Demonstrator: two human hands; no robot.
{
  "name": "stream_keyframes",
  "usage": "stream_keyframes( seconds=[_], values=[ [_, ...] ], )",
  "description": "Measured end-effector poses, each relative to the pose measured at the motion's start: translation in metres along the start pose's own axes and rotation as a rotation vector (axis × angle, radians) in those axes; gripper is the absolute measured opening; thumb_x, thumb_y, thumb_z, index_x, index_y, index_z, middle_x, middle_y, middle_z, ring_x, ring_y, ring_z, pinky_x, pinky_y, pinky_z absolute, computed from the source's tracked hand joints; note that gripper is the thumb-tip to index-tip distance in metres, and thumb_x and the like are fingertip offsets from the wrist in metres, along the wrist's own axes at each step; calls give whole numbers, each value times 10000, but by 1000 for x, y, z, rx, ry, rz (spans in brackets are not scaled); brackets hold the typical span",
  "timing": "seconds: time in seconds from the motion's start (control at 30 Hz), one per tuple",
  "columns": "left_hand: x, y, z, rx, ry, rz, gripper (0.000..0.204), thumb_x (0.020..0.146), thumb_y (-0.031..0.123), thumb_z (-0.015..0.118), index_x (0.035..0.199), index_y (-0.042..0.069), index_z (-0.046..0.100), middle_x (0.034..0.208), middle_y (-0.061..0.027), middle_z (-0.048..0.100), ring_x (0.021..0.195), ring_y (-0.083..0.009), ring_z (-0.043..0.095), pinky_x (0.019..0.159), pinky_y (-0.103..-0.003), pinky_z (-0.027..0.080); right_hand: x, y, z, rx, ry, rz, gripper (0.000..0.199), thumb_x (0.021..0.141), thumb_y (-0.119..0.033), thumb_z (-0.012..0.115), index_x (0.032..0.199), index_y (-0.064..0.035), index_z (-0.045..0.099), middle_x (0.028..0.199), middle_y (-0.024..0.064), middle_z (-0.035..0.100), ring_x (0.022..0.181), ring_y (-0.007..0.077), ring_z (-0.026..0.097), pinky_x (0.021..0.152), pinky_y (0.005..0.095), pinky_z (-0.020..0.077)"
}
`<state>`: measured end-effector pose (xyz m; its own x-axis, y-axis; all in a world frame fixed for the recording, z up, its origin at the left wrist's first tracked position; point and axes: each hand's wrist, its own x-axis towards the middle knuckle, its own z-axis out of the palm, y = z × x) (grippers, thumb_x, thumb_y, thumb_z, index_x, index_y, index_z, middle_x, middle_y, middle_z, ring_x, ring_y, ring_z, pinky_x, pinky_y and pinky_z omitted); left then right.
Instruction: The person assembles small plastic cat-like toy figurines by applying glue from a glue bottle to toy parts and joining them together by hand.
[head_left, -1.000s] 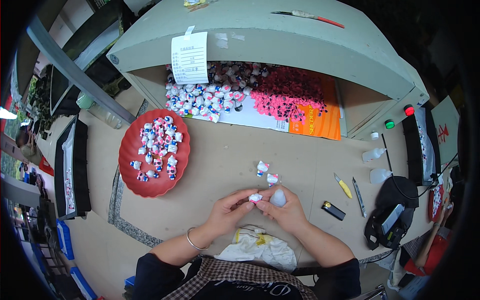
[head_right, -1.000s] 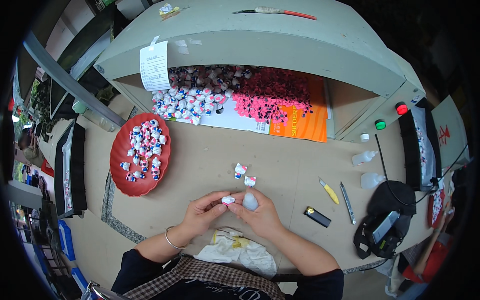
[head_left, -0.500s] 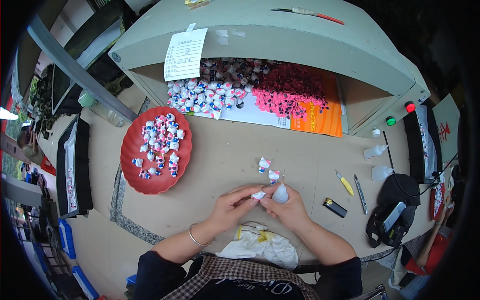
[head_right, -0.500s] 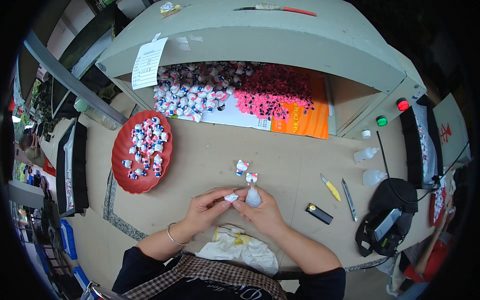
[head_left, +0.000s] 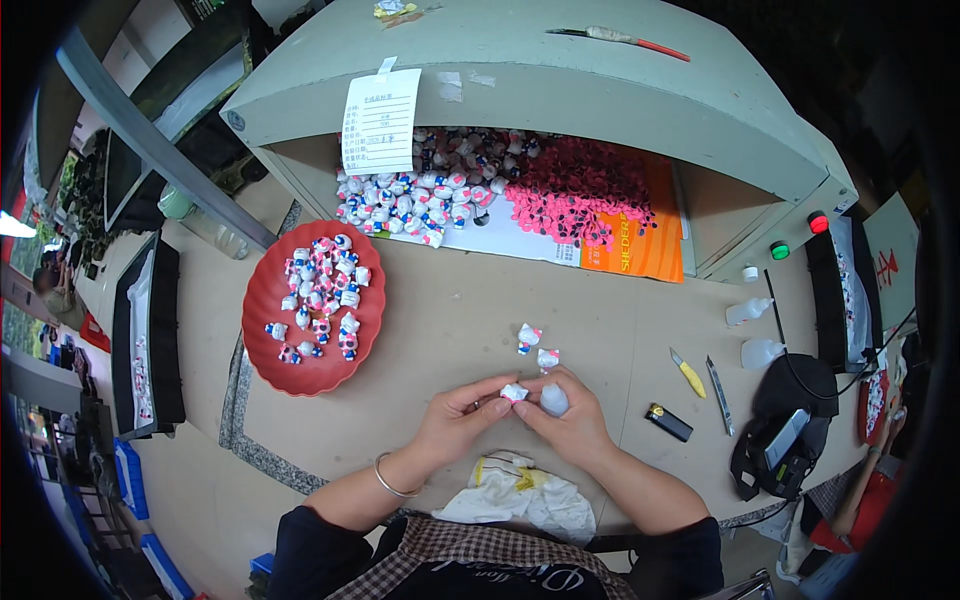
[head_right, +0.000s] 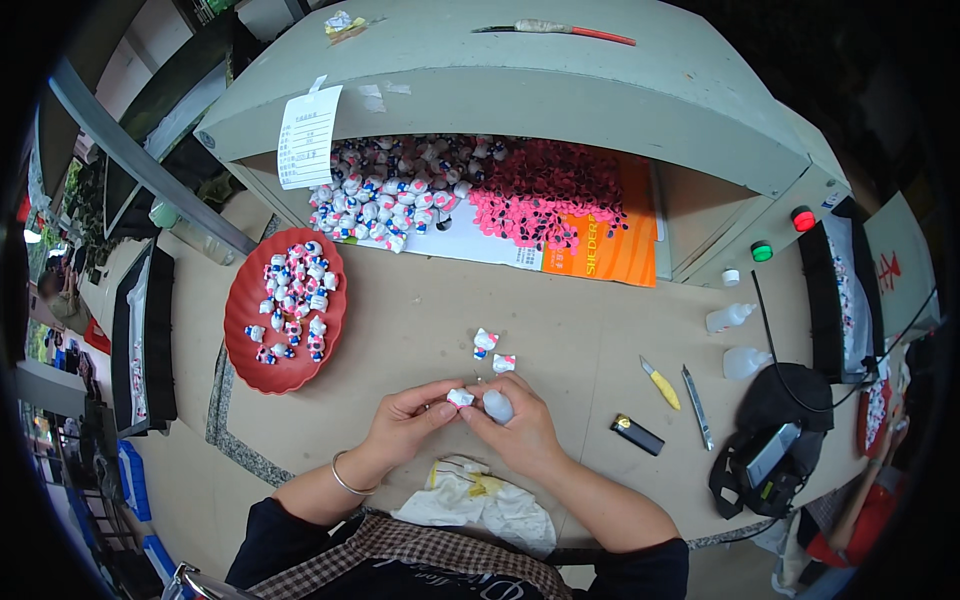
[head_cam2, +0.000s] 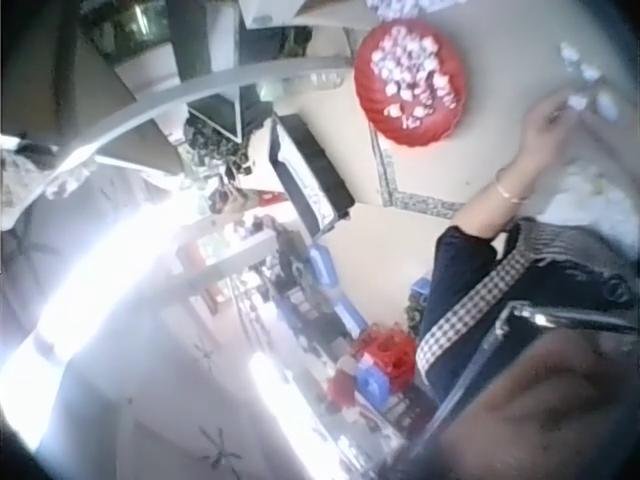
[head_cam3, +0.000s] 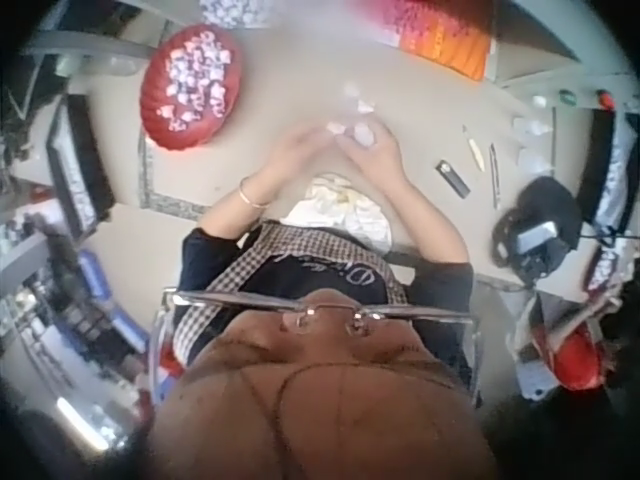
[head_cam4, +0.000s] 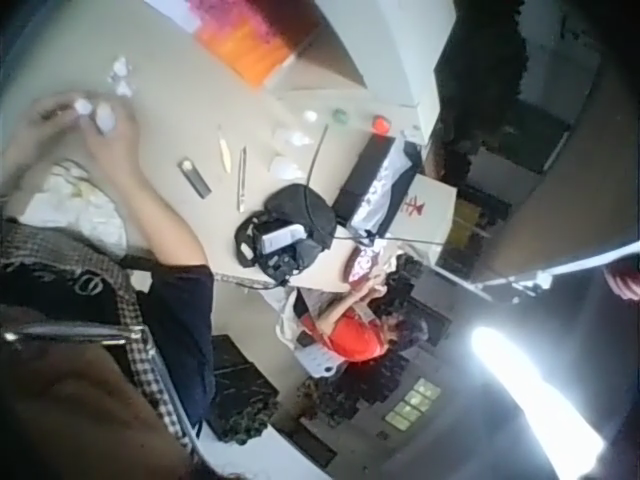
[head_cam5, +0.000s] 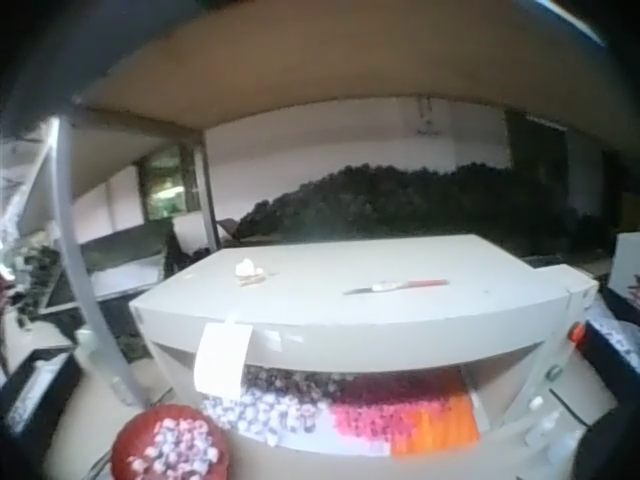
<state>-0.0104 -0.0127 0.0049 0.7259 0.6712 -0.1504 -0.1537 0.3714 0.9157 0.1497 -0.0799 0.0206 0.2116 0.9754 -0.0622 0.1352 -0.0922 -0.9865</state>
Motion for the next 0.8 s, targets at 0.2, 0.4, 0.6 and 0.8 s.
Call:
stream_keyframes(
  seconds=[0.2,0.4,0.6,0.8],
  values=[
    [2,3,-2,-80,-10,-84,315,851,29,489,1164,-4,476,1097,-106,538,988,-165,526,863,-302,457,-2,-1,0,59,32,18,173,714,-89,660,862,-24,599,801,46,520,730,145,529,652,252,425],
    [1,2,0,-184,25,-103,285,855,37,485,1136,-5,502,1082,-103,549,979,-168,532,855,-302,463,0,-3,0,-21,32,-41,173,716,-89,662,857,-15,596,749,42,497,687,139,499,618,258,413],
    [1,4,-2,-161,27,-92,270,850,44,498,1116,4,522,1064,-98,558,969,-162,535,843,-297,466,0,-4,1,-61,17,-118,178,728,-85,655,870,-4,585,733,42,494,670,142,495,615,261,415],
    [7,39,-14,-494,333,250,379,852,113,517,1206,42,400,1120,-86,512,967,-163,530,833,-277,456,-2,-8,-19,280,80,123,236,790,-68,590,1007,-17,513,816,29,517,723,110,533,630,228,442]
  ],
)
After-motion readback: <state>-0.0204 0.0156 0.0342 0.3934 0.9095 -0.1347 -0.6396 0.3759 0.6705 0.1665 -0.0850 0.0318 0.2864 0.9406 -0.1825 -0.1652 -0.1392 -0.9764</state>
